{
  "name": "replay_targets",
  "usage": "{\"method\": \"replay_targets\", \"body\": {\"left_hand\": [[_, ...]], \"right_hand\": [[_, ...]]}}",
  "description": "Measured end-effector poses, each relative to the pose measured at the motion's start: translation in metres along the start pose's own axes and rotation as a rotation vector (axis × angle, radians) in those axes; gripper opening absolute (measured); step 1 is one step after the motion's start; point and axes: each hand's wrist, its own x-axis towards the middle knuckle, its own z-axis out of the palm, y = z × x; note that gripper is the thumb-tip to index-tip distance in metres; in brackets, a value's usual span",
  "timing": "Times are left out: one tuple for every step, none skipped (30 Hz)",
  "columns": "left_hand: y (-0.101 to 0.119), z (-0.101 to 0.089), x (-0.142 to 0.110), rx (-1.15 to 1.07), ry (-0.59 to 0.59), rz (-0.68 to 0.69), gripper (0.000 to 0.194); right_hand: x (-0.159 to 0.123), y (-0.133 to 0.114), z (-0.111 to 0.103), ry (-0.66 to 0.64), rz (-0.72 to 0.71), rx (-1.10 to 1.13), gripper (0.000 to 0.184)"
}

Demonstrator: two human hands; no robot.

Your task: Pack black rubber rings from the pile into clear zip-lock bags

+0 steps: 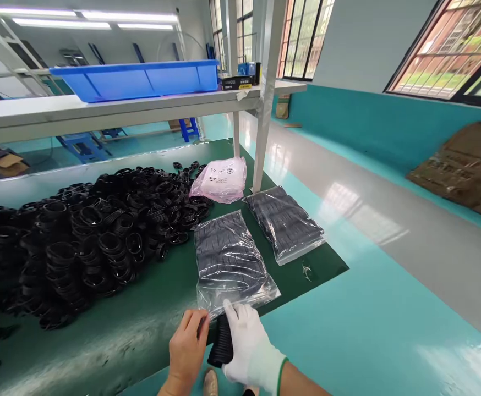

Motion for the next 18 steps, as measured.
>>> {"method": "replay_targets", "body": {"left_hand": [[0.0, 0.001, 0.0, -0.043, 0.005, -0.003, 0.015], [0.0, 0.001, -0.001, -0.08, 0.007, -0.014, 0.016], [0.0, 0.001, -0.002, -0.109, 0.008, -0.033, 0.015], [-0.001, 0.001, -0.003, -0.132, 0.006, -0.061, 0.015], [-0.001, 0.0, -0.004, -0.153, 0.003, -0.089, 0.014], [-0.002, 0.0, -0.005, -0.175, 0.0, -0.114, 0.014], [-0.002, -0.001, -0.006, -0.199, -0.002, -0.134, 0.013], [-0.002, -0.001, -0.006, -0.226, -0.003, -0.147, 0.013], [-0.002, -0.001, -0.007, -0.255, 0.003, -0.161, 0.013], [-0.001, -0.001, -0.008, -0.285, 0.021, -0.177, 0.013], [0.0, 0.0, -0.008, -0.313, 0.052, -0.197, 0.014], [0.001, 0.002, -0.008, -0.339, 0.093, -0.221, 0.015], [0.001, 0.003, -0.008, -0.36, 0.138, -0.247, 0.016], [0.002, 0.006, -0.008, -0.376, 0.181, -0.269, 0.018], [0.002, 0.008, -0.008, -0.386, 0.218, -0.283, 0.018], [0.002, 0.011, -0.008, -0.389, 0.248, -0.286, 0.017], [0.002, 0.014, -0.008, -0.386, 0.277, -0.281, 0.016], [0.001, 0.017, -0.009, -0.378, 0.304, -0.27, 0.015]], "right_hand": [[0.002, 0.001, -0.001, 0.025, 0.031, 0.023, 0.101], [0.004, 0.002, -0.002, 0.05, 0.071, 0.05, 0.102], [0.006, 0.004, -0.002, 0.068, 0.111, 0.078, 0.103], [0.008, 0.005, 0.0, 0.079, 0.148, 0.101, 0.103], [0.011, 0.005, 0.002, 0.084, 0.181, 0.117, 0.104], [0.012, 0.006, 0.004, 0.091, 0.207, 0.125, 0.104], [0.014, 0.006, 0.008, 0.104, 0.228, 0.129, 0.104], [0.016, 0.006, 0.011, 0.125, 0.246, 0.131, 0.102], [0.017, 0.005, 0.014, 0.149, 0.262, 0.133, 0.101], [0.019, 0.003, 0.016, 0.17, 0.281, 0.135, 0.099], [0.02, 0.001, 0.018, 0.189, 0.301, 0.137, 0.098], [0.021, -0.001, 0.018, 0.204, 0.325, 0.139, 0.096], [0.023, -0.005, 0.019, 0.213, 0.351, 0.142, 0.096], [0.025, -0.008, 0.019, 0.222, 0.379, 0.145, 0.095], [0.026, -0.011, 0.018, 0.233, 0.408, 0.146, 0.095], [0.029, -0.014, 0.019, 0.245, 0.438, 0.145, 0.095], [0.031, -0.017, 0.02, 0.262, 0.469, 0.143, 0.095], [0.034, -0.02, 0.022, 0.285, 0.501, 0.138, 0.095]]}}
